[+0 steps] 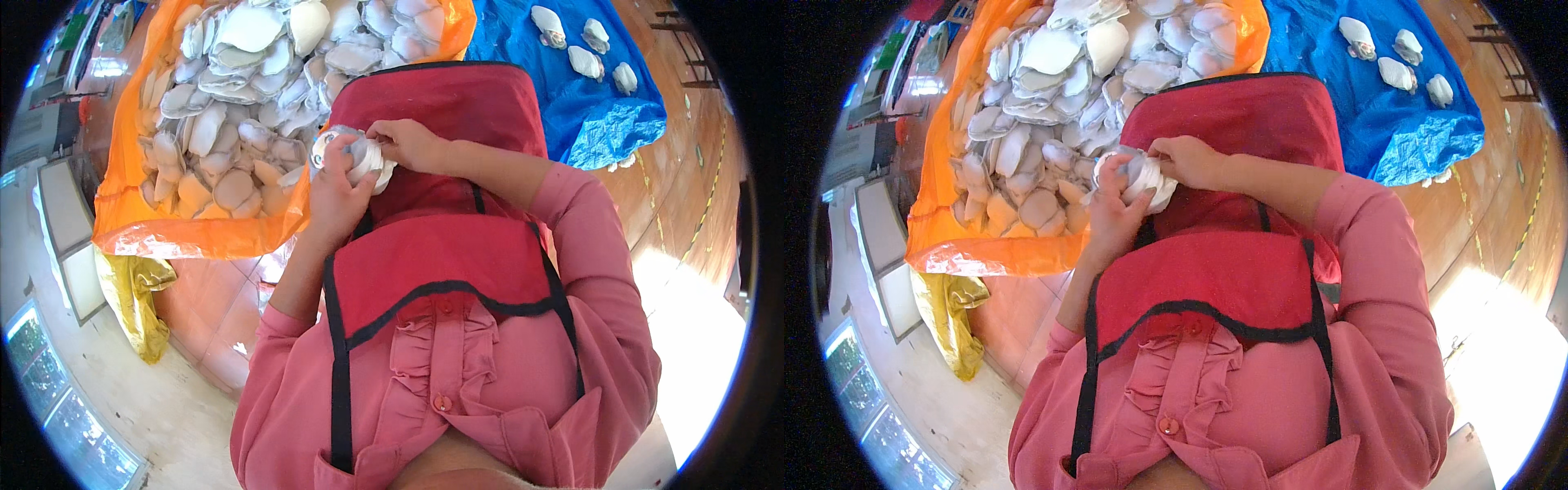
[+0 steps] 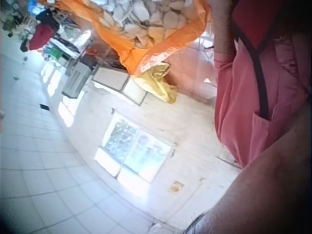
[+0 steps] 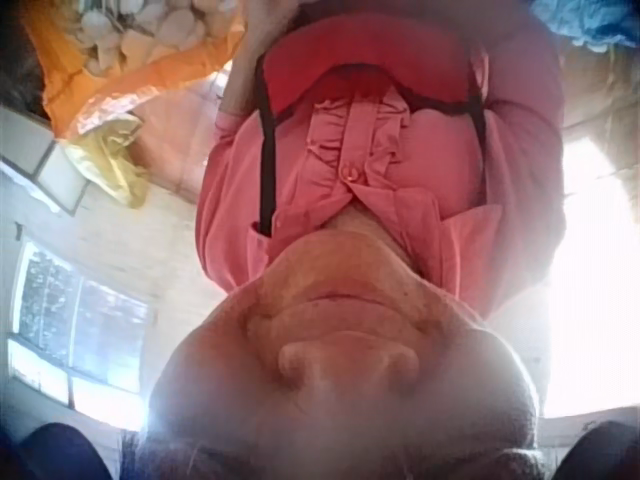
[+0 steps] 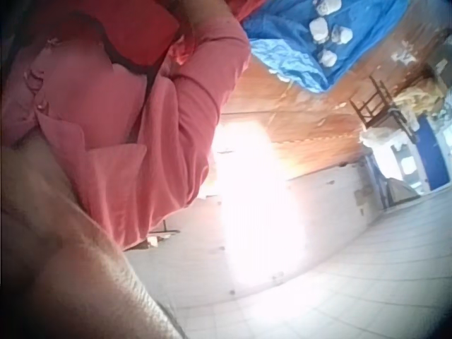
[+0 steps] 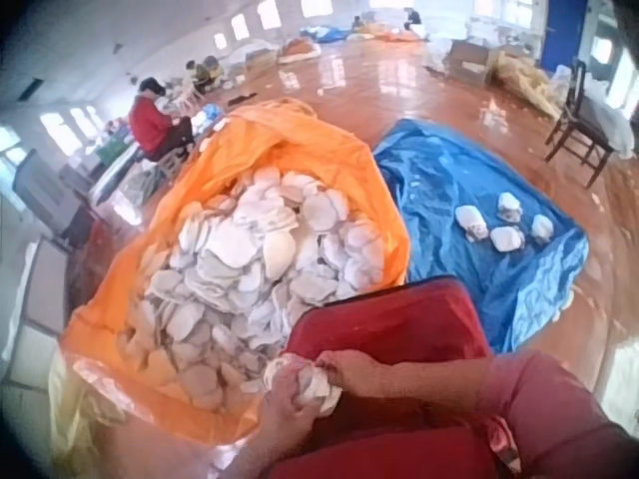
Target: The person repeatedly picks up white fabric pieces from a large orange bag, stuffs them around a small doll-like object, and places the finished items onto a blue tarp. The process is repeated continuously throughout the clip.
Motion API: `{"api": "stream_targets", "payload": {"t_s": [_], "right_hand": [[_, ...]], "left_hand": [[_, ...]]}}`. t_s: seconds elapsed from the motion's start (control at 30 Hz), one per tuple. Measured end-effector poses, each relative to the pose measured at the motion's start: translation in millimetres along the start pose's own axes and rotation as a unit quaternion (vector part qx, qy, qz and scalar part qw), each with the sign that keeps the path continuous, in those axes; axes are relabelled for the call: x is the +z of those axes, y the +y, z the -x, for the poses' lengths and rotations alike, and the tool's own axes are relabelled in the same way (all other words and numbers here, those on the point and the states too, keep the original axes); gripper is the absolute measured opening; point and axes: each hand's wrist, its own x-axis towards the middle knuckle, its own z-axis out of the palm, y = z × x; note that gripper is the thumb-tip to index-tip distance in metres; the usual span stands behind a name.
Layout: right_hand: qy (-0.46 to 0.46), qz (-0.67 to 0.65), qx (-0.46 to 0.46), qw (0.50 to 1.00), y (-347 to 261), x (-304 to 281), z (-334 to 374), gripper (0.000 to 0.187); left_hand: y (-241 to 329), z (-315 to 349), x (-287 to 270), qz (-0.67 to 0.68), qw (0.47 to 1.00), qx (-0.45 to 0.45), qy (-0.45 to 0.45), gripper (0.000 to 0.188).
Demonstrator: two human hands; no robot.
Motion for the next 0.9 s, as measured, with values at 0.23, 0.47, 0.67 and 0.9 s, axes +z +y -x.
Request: {"api": "stream_targets", "payload": {"t_s": [0.23, 0.47, 0.67, 0.9], "right_hand": [[-0.045, 0.084, 0.035, 0.995, 6.8, -13.8, -2.8, 0.027], [-0.015, -0.059, 0.08, 0.995, 7.6, 2.0, 6.6, 0.028], [0.067, -0.323, 0.174, 0.928, -1.1, 15.2, 16.6, 0.017], [-0.055, -0.369, 0.195, 0.907, -27.6, -21.4, 13.9, 0.02]], "left_hand": [[-17.9, -3.3, -6.9, -0.078, 0.995, 0.048, 0.044, 0.06], [-17.6, -7.1, -10.5, -0.087, 0.996, 0.009, -0.005, 0.052], [-19.4, -6.0, 2.8, -0.112, 0.992, -0.049, 0.029, 0.053], [-25.9, -14.6, 9.7, 0.082, 0.99, -0.071, 0.085, 0.049]]}}
